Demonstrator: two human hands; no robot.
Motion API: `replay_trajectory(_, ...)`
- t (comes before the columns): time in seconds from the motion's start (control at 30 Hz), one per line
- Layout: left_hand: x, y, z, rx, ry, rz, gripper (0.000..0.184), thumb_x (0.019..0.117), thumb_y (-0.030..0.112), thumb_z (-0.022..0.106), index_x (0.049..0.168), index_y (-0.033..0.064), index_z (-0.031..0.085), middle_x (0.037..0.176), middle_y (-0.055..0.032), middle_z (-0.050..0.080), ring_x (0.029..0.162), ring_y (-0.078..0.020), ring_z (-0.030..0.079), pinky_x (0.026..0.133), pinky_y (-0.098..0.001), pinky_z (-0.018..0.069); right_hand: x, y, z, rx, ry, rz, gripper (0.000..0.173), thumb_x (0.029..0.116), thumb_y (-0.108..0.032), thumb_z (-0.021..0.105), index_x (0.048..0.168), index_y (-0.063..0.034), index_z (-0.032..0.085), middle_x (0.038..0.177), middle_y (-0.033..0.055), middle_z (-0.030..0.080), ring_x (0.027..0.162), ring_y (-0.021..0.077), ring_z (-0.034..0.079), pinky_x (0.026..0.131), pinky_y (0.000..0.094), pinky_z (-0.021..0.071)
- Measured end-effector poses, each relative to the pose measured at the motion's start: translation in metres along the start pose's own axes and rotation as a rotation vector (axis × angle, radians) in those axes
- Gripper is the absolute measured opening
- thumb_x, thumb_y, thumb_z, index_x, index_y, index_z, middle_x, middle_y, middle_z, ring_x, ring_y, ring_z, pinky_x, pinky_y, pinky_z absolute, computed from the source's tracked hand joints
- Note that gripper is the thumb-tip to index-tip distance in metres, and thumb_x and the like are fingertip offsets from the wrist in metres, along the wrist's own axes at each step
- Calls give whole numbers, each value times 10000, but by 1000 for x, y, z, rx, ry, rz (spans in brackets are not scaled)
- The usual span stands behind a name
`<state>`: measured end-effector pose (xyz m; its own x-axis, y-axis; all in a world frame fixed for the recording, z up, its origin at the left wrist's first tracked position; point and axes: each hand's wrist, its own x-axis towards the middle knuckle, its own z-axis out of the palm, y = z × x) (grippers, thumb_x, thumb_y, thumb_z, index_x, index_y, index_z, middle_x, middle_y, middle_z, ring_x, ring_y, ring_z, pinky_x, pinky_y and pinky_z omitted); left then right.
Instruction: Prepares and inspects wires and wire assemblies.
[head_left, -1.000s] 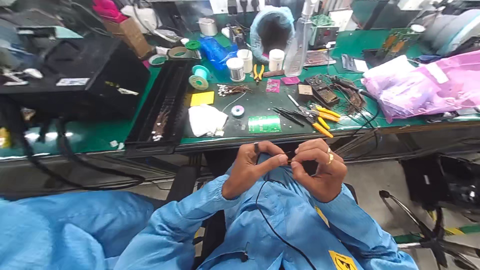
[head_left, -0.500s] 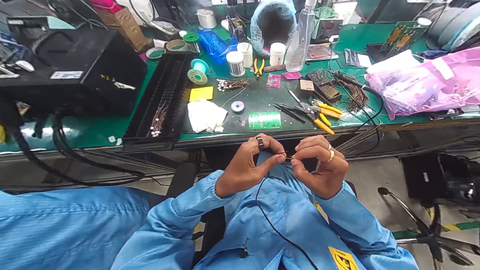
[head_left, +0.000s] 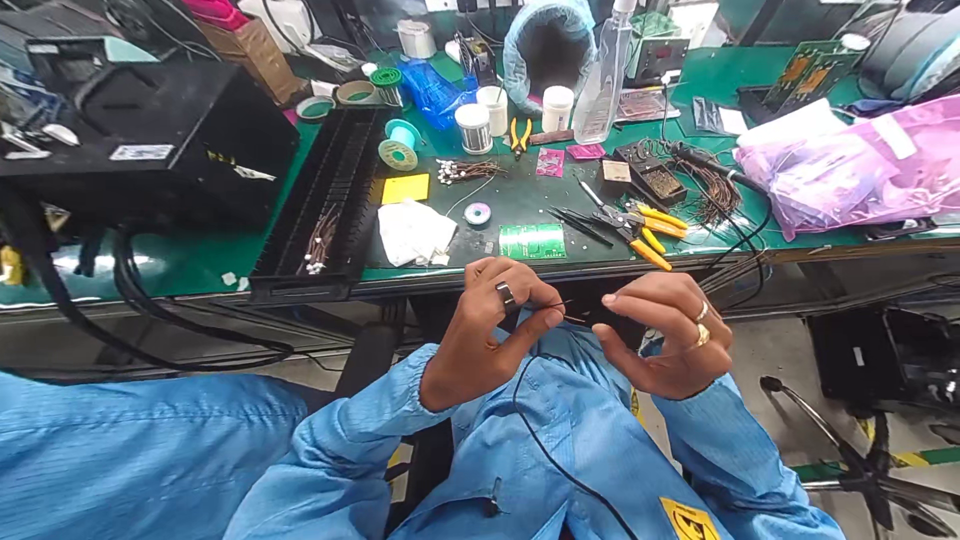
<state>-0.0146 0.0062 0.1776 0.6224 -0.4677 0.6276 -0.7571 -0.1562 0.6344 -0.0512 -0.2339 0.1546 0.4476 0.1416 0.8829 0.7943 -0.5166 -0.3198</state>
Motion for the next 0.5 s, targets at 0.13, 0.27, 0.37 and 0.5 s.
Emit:
replay_trajectory(0.13,-2,5,-2,-18,-6,5,135,1033,244,622,1015,144,712,962,47,722,1064,-70,626,1088,-442,361,-4,-9,11,-62,66,-78,215,875,-194,814,1068,-133,741,954,39,722,924,177,679,849,353,559)
replay_trajectory(0.27,-4,8,0,5,-5,1,150,1039,262,609,1010,150,705,969,48,716,1076,-64,611,1081,-435,341,-6,-13,14,-111,107,-151,203,878,-178,808,1059,-132,732,946,32,721,909,178,678,850,357,554)
replay_trajectory(0.37,-4,8,1,30,-6,3,157,1038,278,607,1002,156,700,958,56,710,1074,-63,604,1074,-436,327,-6,-15,14,-130,109,-178,171,882,-158,793,1034,-124,723,927,38,715,900,189,674,852,367,550)
replay_trajectory(0.5,-1,7,2,124,-52,45,153,1061,302,559,1040,180,649,1020,41,681,1172,-109,560,1075,-473,301,-5,-14,21,-49,93,-54,86,887,-158,748,933,-116,688,873,42,696,886,180,675,827,336,562)
